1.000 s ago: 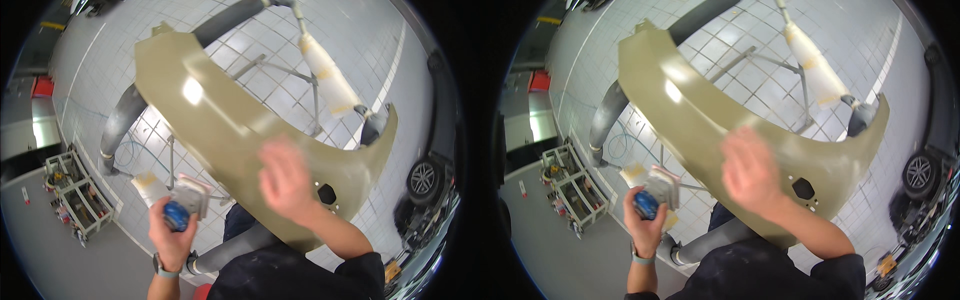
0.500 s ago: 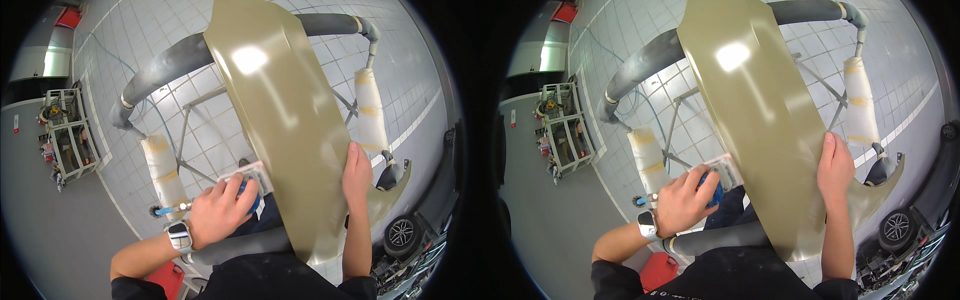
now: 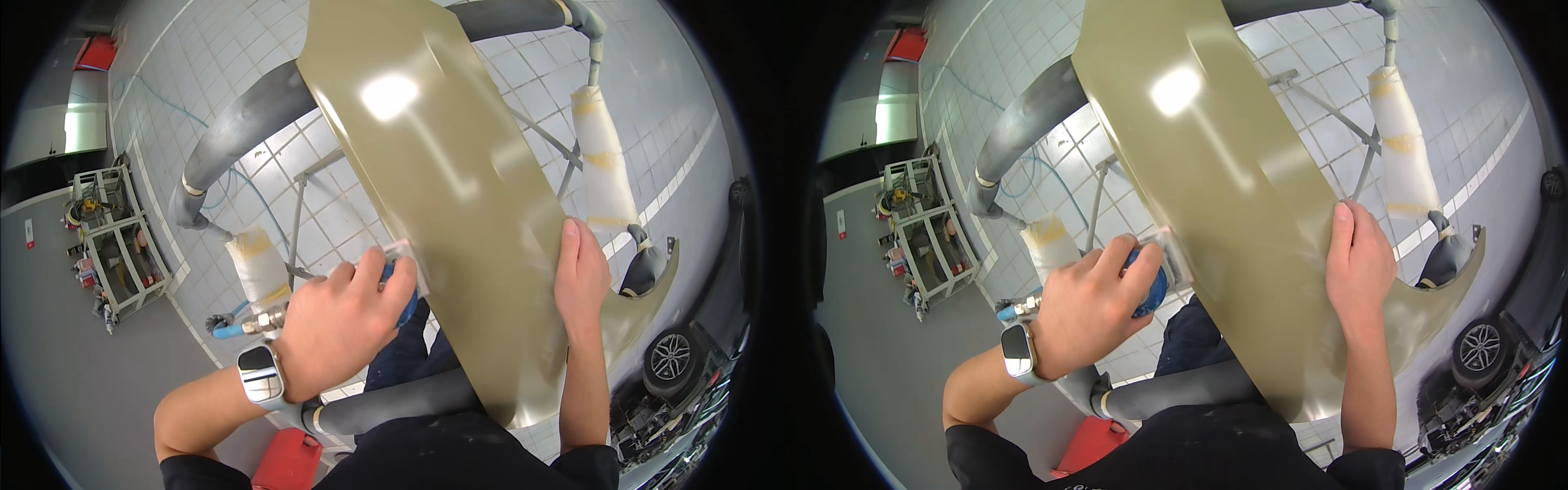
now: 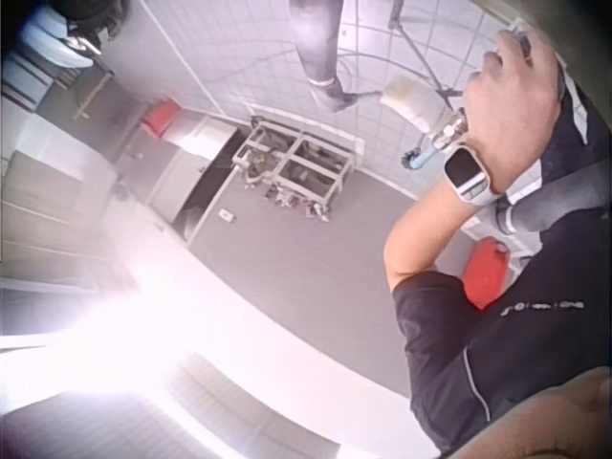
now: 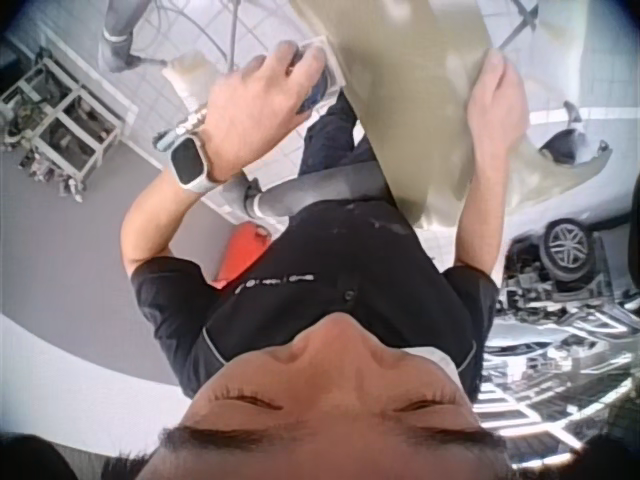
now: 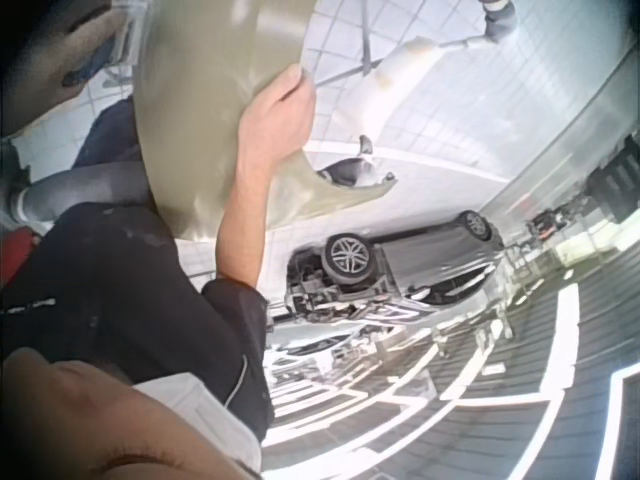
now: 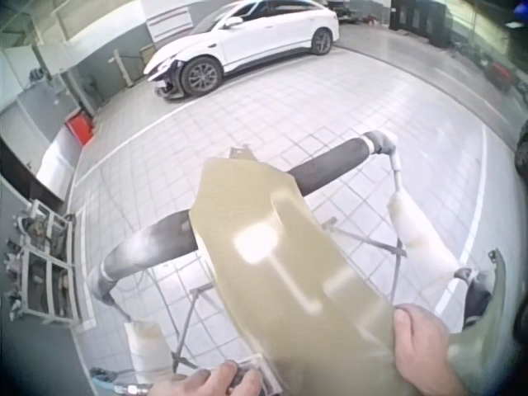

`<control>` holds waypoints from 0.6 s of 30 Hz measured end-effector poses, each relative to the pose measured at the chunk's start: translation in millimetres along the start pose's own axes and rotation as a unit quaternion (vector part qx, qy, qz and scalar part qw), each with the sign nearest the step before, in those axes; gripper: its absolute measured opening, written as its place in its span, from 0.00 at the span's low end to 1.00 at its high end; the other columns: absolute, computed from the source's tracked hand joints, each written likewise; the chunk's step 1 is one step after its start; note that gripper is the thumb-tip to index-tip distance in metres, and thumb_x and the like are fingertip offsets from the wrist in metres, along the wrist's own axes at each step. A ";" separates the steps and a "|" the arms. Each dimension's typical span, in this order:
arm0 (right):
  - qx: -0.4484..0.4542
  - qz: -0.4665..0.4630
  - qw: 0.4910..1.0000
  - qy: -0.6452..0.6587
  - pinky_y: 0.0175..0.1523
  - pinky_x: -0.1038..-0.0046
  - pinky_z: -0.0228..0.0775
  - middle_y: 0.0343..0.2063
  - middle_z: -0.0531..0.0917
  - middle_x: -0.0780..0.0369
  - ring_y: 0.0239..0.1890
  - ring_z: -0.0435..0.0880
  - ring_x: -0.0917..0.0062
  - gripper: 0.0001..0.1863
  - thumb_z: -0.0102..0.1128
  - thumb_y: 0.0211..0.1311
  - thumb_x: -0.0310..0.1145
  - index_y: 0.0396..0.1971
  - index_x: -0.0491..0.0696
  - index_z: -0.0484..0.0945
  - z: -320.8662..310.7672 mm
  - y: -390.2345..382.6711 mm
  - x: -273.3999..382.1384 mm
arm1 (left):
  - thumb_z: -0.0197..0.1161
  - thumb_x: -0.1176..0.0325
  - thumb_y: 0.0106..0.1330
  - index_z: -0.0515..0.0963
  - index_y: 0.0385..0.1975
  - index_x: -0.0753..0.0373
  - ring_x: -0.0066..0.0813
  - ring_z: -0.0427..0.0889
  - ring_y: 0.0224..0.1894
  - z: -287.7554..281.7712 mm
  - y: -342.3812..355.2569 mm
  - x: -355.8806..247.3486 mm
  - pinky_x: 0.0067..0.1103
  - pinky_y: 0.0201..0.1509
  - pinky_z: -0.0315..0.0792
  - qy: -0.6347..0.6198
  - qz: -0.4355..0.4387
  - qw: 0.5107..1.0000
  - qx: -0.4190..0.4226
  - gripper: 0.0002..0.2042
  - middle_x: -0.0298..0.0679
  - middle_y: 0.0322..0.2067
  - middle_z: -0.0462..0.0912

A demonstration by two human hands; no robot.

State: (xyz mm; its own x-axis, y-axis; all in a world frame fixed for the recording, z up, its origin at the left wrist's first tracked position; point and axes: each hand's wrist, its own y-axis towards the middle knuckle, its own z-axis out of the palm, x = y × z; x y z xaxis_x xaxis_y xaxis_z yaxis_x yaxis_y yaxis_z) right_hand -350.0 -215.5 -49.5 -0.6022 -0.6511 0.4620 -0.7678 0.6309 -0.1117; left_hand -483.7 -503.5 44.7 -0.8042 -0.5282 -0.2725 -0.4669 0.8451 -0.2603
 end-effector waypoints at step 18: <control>-0.020 -0.022 0.999 0.016 0.48 0.57 0.78 0.41 0.90 0.54 0.43 0.88 0.54 0.22 0.52 0.83 0.45 0.49 0.42 0.86 -0.2 1.0 -0.9 | 0.83 0.68 0.45 0.76 0.59 0.59 0.41 0.90 0.37 -3.5 9.1 -19.7 0.31 0.34 0.84 0.011 -0.067 0.997 0.022 0.36 0.42 0.50 0.82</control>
State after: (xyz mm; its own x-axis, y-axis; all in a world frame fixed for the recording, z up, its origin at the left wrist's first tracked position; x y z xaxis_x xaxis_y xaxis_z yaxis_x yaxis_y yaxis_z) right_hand -350.2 -214.2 -49.8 -0.5609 -0.6648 0.4934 -0.7833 0.6191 -0.0563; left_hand -473.4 -485.1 51.0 -0.7439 -0.6335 -0.2130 -0.5542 0.7628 -0.3331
